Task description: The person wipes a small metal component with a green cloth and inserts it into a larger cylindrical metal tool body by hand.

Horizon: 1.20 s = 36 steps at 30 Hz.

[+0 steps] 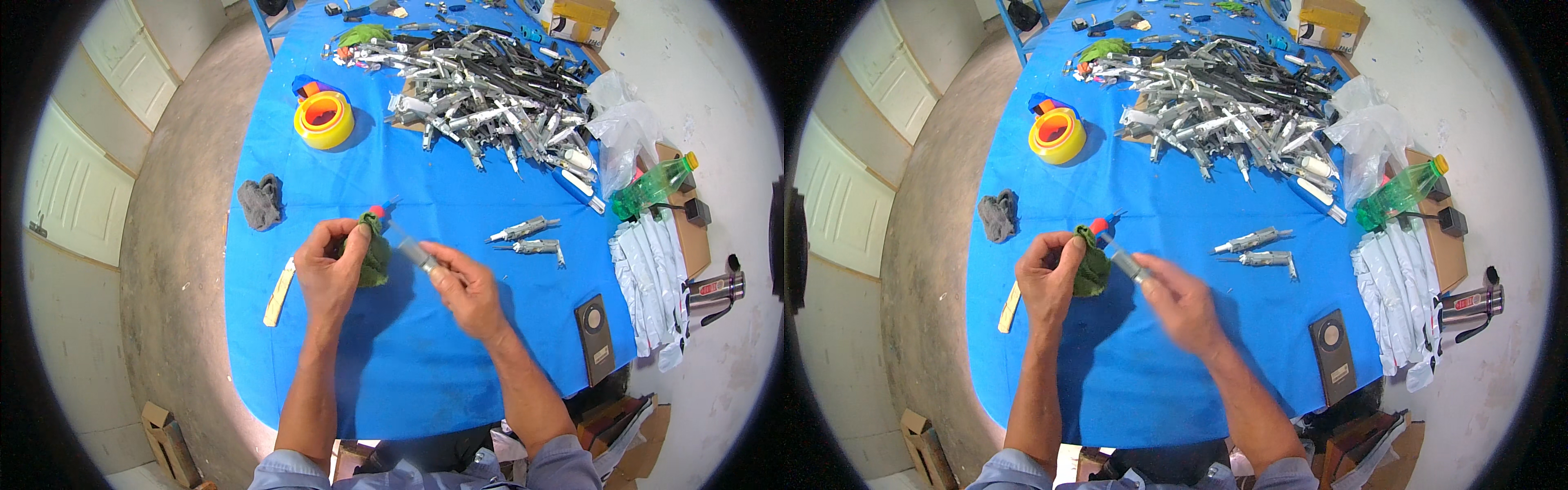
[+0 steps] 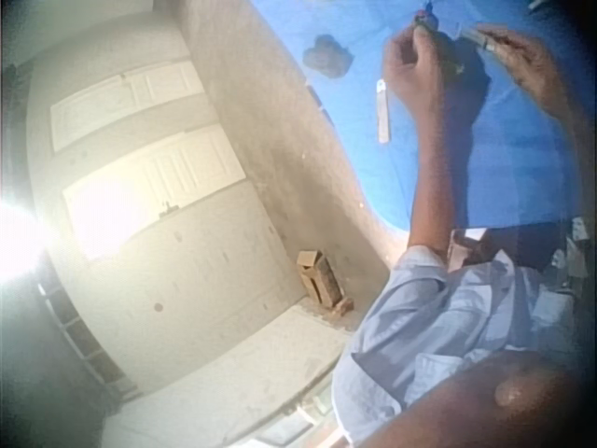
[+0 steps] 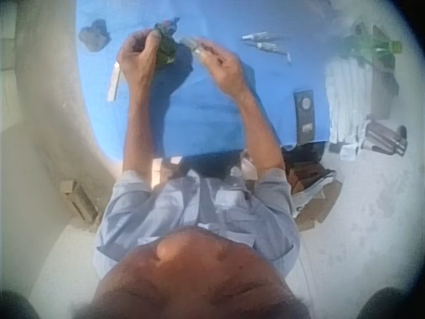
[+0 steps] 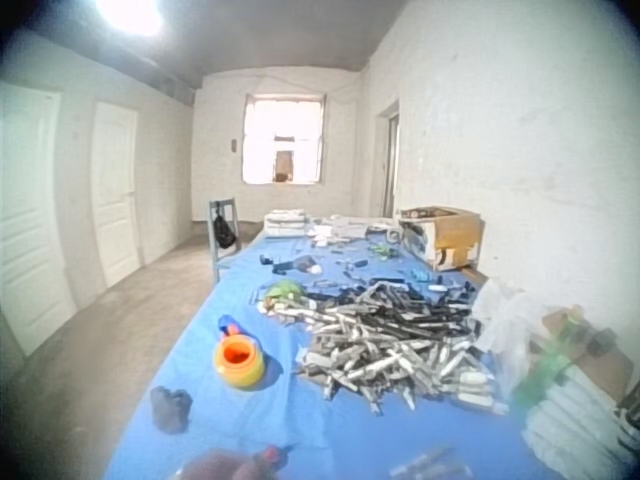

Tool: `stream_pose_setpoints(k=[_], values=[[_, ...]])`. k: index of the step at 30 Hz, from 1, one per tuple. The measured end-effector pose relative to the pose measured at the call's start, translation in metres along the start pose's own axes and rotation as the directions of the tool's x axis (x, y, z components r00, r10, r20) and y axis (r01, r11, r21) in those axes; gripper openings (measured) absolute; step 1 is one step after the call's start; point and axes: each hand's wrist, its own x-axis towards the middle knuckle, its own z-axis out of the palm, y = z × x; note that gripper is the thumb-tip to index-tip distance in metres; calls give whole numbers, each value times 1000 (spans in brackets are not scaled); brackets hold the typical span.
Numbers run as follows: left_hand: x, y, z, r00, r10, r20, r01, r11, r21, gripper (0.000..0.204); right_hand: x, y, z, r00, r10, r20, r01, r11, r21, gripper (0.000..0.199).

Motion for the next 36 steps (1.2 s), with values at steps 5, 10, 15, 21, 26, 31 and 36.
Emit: stream_pose_setpoints(k=[5,10,15,21,26,31,36], values=[[-4,-1,3,982,115,151,-137,979,148,10,2,2,-10,997,69,34,-72,991,109,39],[-7,-5,11,983,128,130,-151,972,179,7,3,7,-4,996,-29,79,26,999,32,43],[-8,-6,9,986,124,115,-148,963,224,9,0,8,-4,996,-41,77,40,999,20,41],[-8,-7,7,990,140,27,-142,974,178,9,0,9,-4,992,-86,87,90,995,-40,41],[-1,3,2,994,45,-99,-49,998,-38,10,-1,6,1,990,-137,35,141,979,-146,41],[2,3,-5,998,41,-49,-43,997,-57,11,-2,-6,3,983,-178,-49,145,908,-392,41],[-5,7,-1,993,21,117,-19,1000,-14,11,1,2,7,932,-357,-57,276,805,-526,37]])
